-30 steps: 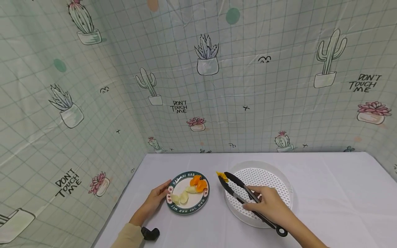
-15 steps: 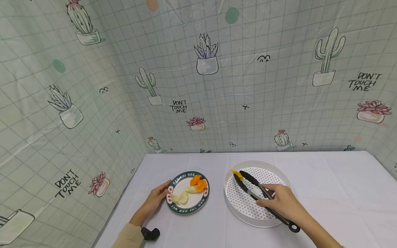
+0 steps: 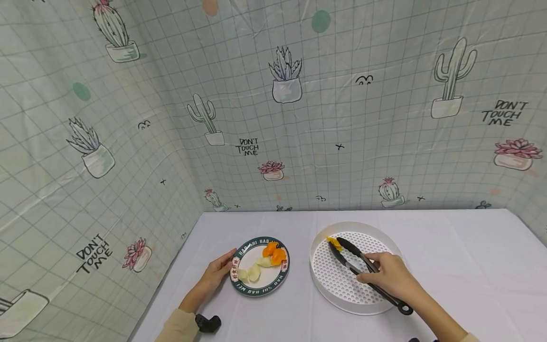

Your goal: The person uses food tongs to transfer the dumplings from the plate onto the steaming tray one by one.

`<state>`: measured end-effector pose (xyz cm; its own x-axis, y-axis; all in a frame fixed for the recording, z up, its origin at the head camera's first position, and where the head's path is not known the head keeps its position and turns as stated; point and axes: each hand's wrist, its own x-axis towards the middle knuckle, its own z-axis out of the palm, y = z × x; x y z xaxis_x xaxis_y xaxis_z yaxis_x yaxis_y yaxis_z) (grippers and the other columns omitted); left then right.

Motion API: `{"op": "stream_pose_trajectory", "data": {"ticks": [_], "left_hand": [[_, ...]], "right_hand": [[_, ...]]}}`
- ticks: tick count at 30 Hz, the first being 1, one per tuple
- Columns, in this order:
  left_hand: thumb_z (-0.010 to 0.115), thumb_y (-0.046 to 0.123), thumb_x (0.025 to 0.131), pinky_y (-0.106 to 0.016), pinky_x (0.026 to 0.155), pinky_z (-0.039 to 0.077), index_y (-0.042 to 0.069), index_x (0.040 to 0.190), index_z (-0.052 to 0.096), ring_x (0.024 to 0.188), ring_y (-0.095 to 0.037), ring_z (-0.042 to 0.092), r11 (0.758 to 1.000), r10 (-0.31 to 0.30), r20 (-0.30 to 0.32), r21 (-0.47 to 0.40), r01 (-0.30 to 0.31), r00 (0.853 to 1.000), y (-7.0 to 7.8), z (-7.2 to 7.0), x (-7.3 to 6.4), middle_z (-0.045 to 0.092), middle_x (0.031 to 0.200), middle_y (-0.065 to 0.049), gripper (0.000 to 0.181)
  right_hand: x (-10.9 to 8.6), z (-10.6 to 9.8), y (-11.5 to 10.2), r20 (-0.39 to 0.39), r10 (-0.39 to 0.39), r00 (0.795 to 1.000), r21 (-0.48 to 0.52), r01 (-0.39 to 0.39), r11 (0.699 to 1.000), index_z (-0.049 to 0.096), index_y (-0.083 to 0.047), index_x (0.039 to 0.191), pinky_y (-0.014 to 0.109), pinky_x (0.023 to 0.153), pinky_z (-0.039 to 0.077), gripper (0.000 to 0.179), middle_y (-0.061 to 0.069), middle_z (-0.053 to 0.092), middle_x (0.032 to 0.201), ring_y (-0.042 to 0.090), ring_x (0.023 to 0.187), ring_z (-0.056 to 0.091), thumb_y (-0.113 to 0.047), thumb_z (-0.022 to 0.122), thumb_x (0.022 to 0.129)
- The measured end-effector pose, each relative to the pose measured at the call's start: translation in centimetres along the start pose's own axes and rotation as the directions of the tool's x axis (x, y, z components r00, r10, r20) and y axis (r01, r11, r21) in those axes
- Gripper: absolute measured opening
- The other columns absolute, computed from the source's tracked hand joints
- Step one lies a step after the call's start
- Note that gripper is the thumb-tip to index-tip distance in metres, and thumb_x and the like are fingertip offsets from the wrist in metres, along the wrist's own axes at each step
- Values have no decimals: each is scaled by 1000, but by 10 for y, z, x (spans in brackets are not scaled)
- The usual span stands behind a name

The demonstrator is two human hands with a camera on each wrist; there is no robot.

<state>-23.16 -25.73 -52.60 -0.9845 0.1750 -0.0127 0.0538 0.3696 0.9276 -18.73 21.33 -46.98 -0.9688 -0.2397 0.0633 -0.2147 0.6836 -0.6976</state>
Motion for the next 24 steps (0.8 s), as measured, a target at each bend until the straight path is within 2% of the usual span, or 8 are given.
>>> {"op": "stream_pose_trajectory", "data": {"ticks": [5,12,19,24], "left_hand": [[44,7,106,-52,118,22,-6,149,39,146,-42,24,1000,-2,-4,5,2,1000,-2,0,0,33,156,-24,45],[45,6,106,-50,119,22,-5,149,39,146,-40,24,1000,-14,-6,-4,14,1000,-3,0,1,33,156,-23,45],[44,8,106,-52,118,22,-4,149,39,146,-41,24,1000,-16,-17,8,16,1000,-1,-1,1,34,156,-22,45],[45,6,106,-52,119,22,-5,148,40,145,-41,25,1000,-15,-20,7,15,1000,-3,0,1,35,155,-23,44]], "right_hand": [[0,-1,1,-6,4,1000,-13,-4,1000,61,17,122,24,47,39,68,2,60,75,16,64,47,-28,83,77],[-4,-9,-3,-39,-6,999,-35,4,999,62,14,123,25,51,44,68,6,65,85,16,72,56,-29,84,76],[-6,-14,-20,-26,-7,1000,19,8,1000,61,10,128,27,56,50,69,20,69,101,17,77,64,-32,83,78],[-5,-8,-31,-6,-14,1000,60,14,998,60,10,129,26,54,48,69,18,69,102,15,75,64,-30,83,79]]}}
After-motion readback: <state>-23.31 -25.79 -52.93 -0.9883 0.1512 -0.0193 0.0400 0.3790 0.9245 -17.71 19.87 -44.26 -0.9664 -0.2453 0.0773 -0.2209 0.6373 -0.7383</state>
